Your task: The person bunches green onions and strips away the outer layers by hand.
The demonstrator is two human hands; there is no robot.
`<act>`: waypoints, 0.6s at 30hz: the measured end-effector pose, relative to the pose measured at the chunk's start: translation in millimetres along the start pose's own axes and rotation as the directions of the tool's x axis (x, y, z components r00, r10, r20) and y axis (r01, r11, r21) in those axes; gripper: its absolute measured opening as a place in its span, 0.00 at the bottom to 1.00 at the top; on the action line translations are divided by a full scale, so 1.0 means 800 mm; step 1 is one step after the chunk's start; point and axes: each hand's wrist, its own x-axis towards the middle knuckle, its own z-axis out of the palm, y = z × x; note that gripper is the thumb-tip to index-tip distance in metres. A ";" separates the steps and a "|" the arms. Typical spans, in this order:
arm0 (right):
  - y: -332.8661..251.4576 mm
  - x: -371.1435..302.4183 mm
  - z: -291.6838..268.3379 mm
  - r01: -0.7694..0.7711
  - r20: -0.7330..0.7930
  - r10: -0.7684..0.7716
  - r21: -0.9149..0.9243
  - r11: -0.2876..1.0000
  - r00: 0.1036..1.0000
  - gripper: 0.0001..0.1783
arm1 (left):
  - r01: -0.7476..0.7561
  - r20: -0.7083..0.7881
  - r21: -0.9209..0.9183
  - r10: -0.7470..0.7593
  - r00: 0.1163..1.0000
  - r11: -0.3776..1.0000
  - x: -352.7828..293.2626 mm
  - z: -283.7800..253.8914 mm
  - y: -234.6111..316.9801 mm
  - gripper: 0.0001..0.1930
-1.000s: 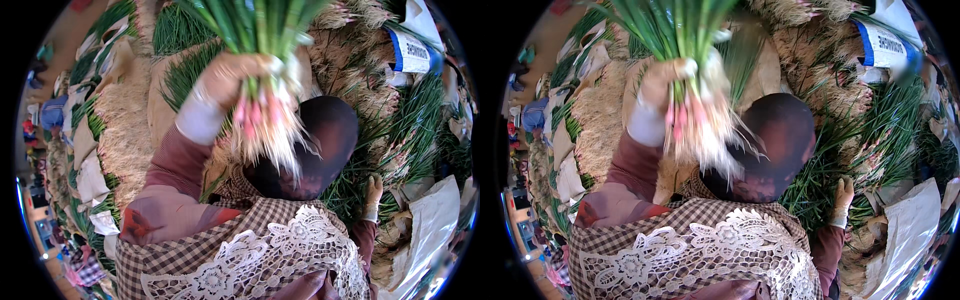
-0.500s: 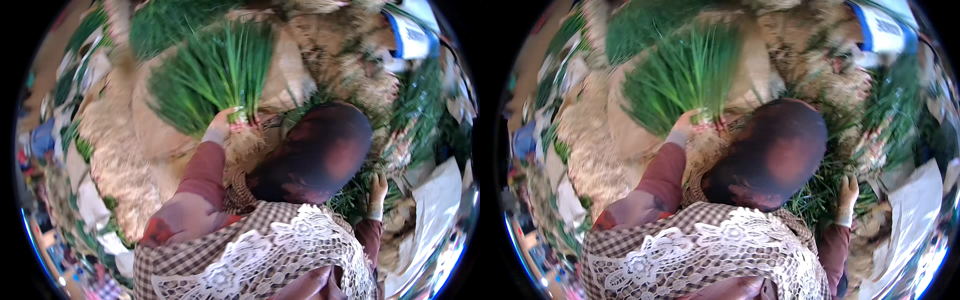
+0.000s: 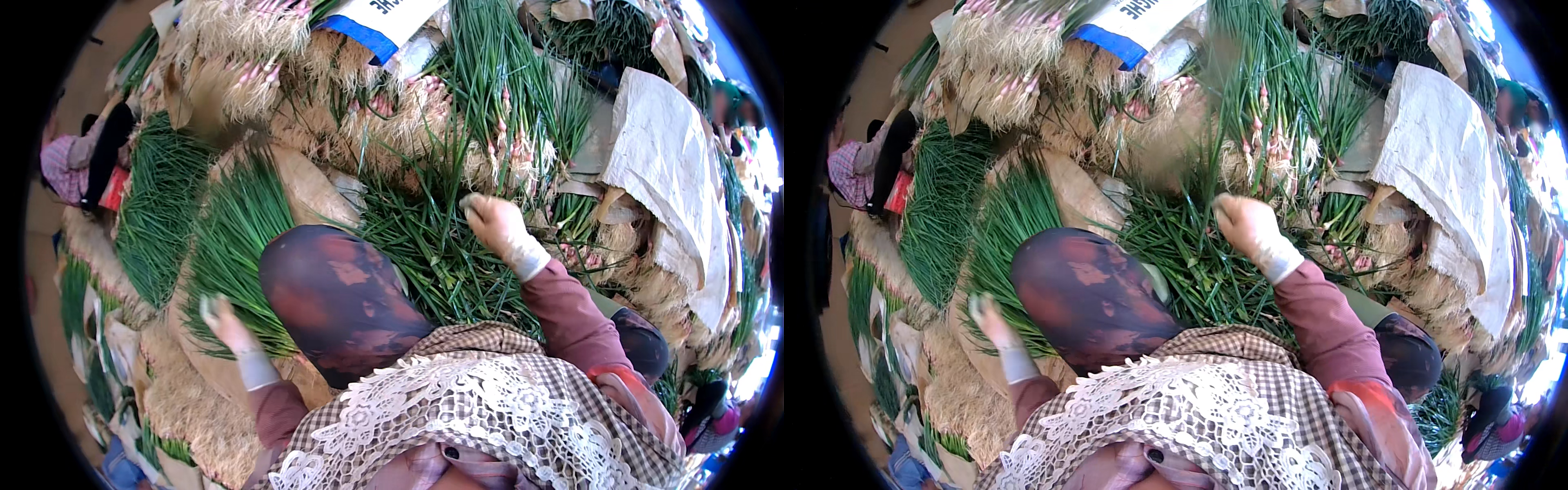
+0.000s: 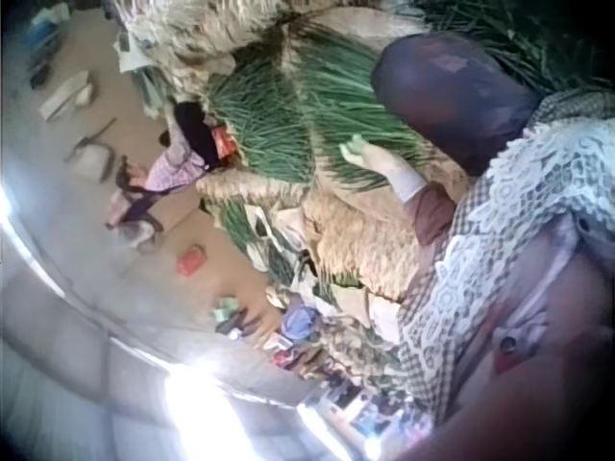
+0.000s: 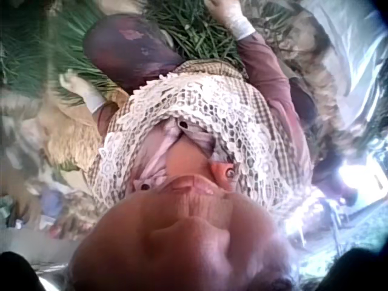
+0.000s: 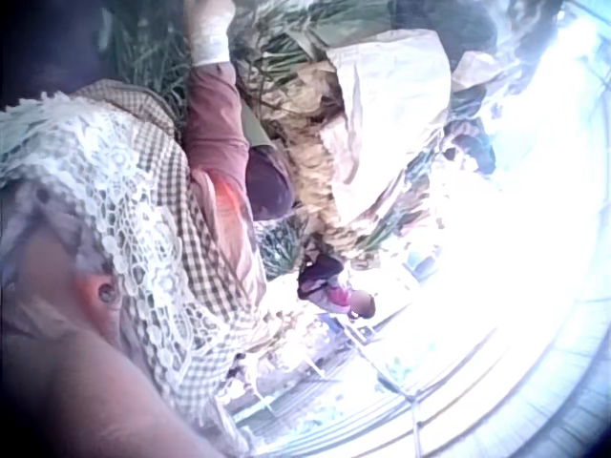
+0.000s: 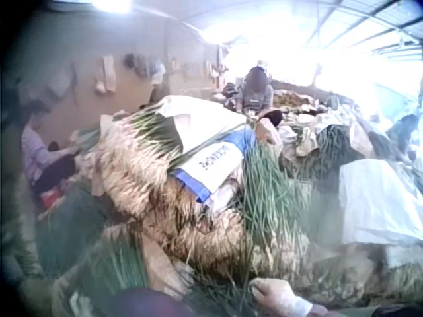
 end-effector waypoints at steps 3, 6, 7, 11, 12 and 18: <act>0.016 0.025 0.004 -0.384 0.051 0.433 0.564 0.731 0.900 0.12 | -0.273 0.116 -0.214 0.302 0.946 0.938 -0.007 0.063 0.110 0.18; 0.011 0.042 -0.006 -0.501 0.117 0.528 0.539 0.677 0.841 0.15 | -0.314 0.223 -0.414 0.430 0.875 0.855 -0.042 0.122 0.175 0.16; 0.013 0.046 0.008 -0.540 0.164 0.539 0.504 0.674 0.826 0.17 | -0.254 0.305 -0.505 0.446 0.842 0.825 -0.051 0.136 0.180 0.16; 0.067 0.058 0.106 -0.678 0.447 0.517 0.376 0.632 0.730 0.25 | 0.202 0.627 -0.583 0.278 0.727 0.787 -0.115 0.228 0.158 0.11; 0.060 0.055 0.111 -0.600 0.377 0.485 0.299 0.742 0.789 0.24 | 0.266 0.669 -0.541 0.218 0.710 0.798 -0.130 0.238 0.147 0.10; 0.025 0.051 0.029 -0.332 0.239 0.231 0.654 0.680 0.943 0.18 | 0.520 0.807 -0.334 -0.046 0.589 0.786 -0.175 0.279 0.078 0.07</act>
